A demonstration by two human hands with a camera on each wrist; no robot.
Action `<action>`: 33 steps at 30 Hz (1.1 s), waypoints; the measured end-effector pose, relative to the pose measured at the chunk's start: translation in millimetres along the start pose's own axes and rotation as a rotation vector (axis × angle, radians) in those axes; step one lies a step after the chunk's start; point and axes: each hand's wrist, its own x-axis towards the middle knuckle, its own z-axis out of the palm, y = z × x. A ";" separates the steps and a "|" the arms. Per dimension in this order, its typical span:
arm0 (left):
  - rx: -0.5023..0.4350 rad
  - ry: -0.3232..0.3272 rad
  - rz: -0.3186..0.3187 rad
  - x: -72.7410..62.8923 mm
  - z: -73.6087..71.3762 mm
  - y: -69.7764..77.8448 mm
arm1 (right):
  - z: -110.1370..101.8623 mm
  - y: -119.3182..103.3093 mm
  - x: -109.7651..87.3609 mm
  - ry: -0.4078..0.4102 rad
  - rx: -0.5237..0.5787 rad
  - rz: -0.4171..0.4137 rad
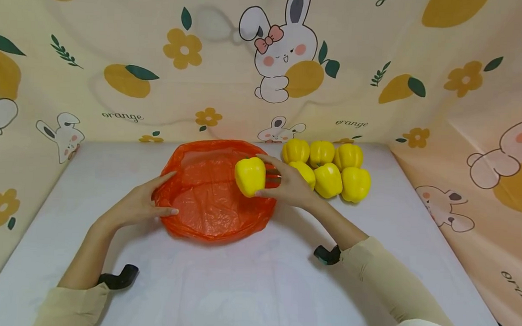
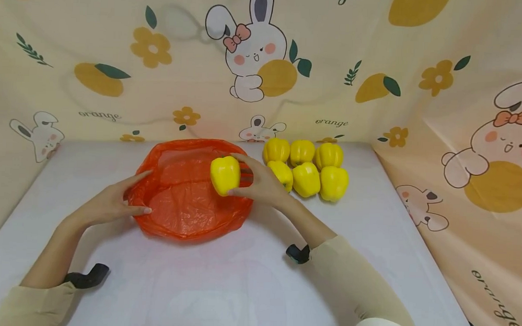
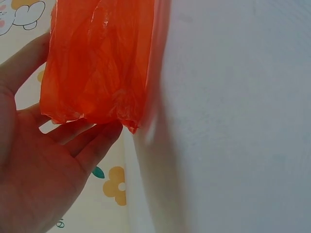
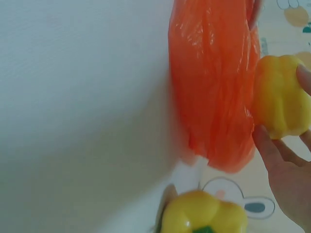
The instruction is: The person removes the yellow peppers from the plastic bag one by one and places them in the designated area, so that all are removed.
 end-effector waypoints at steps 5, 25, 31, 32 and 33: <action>0.006 0.009 0.014 1.6 -1.0 0.5 | -11.7 3.9 -11.6 0.049 0.045 0.000; -0.022 -0.007 0.012 -0.7 0.6 -3.1 | -40.8 27.2 -83.6 0.139 -0.010 0.052; -0.021 -0.010 0.009 -1.4 0.2 -1.8 | -48.1 30.7 -102.7 0.169 -0.044 0.043; -0.018 -0.011 0.010 -1.6 0.1 -1.4 | -49.2 31.6 -105.8 0.175 -0.039 0.038; -0.015 -0.012 0.013 -1.7 -0.1 -0.9 | -50.4 32.5 -108.9 0.181 -0.038 0.039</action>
